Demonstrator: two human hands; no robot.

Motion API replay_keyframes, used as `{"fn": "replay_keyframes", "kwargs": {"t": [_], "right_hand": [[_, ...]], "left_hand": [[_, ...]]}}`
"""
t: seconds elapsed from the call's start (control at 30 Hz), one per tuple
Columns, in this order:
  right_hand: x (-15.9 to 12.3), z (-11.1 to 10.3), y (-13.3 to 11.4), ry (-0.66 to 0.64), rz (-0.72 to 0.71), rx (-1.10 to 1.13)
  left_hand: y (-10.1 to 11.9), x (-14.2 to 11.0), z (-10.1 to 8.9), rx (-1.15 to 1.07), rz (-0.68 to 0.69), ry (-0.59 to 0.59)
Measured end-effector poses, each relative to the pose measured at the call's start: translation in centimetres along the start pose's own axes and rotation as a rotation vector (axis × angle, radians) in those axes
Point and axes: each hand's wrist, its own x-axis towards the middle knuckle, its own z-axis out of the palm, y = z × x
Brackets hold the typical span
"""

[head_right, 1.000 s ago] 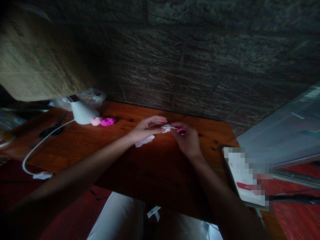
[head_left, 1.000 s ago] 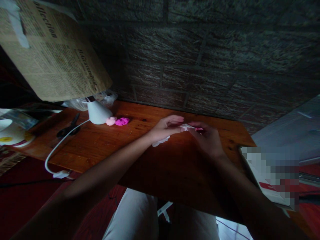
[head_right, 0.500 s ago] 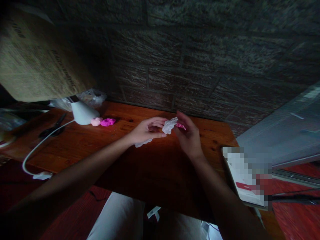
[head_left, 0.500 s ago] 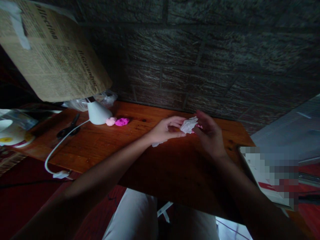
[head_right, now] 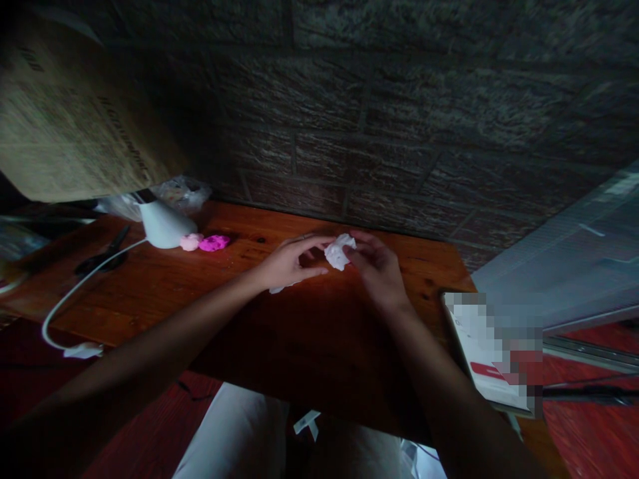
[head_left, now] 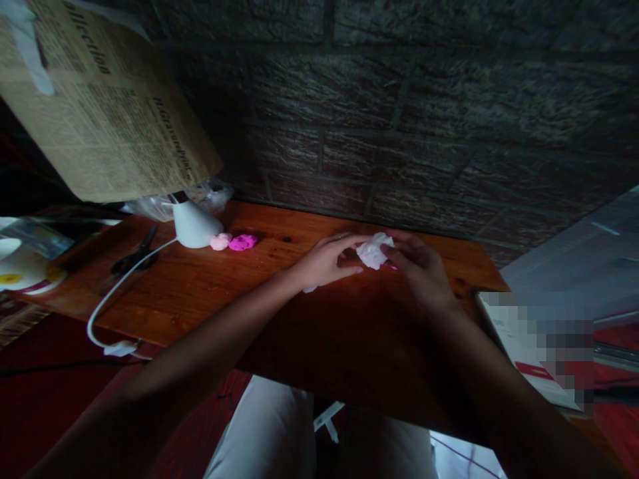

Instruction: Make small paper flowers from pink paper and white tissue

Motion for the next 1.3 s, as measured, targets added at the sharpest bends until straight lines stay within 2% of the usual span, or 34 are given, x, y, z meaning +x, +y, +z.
{"fn": "replay_keyframes", "kwargs": {"t": [0.07,0.2,0.3,0.4,0.5,0.57,0.77,1.0,1.3], "right_hand": [[0.1,-0.1,0.2,0.007,-0.028,-0.048],[-0.2,-0.1,0.4,-0.034,-0.17,-0.321],[-0.6,0.2,0.4,-0.146,-0.341,-0.588],[-1.0,0.4,0.3,-0.32,-0.429,-0.707],[-1.2,0.4,-0.1,-0.467,-0.416,-0.681],[-1.3,0.4,-0.5,-0.493,-0.395,-0.619],[-1.3,0.5,-1.0,-0.317,-0.368,-0.61],[-1.3,0.5,-1.0,-0.332,-0.319,-0.587],[-1.4,0.8,-0.7,-0.285,-0.312,-0.563]], "left_hand": [[-0.6,0.0,-0.9,0.053,-0.08,-0.016],[-1.8,-0.2,-3.3,0.169,-0.317,-0.168],[-2.2,-0.3,-4.5,0.084,-0.404,-0.306],[-2.3,-0.3,-4.6,-0.03,-0.446,-0.38],[-2.1,-0.3,-4.3,-0.139,-0.419,-0.383],[-1.6,-0.2,-4.2,-0.242,-0.376,-0.352],[0.3,0.3,-3.9,-0.412,-0.311,-0.319],[0.4,0.5,-3.3,-0.397,-0.283,-0.295],[0.6,0.5,-2.5,-0.321,-0.127,-0.199]]}}
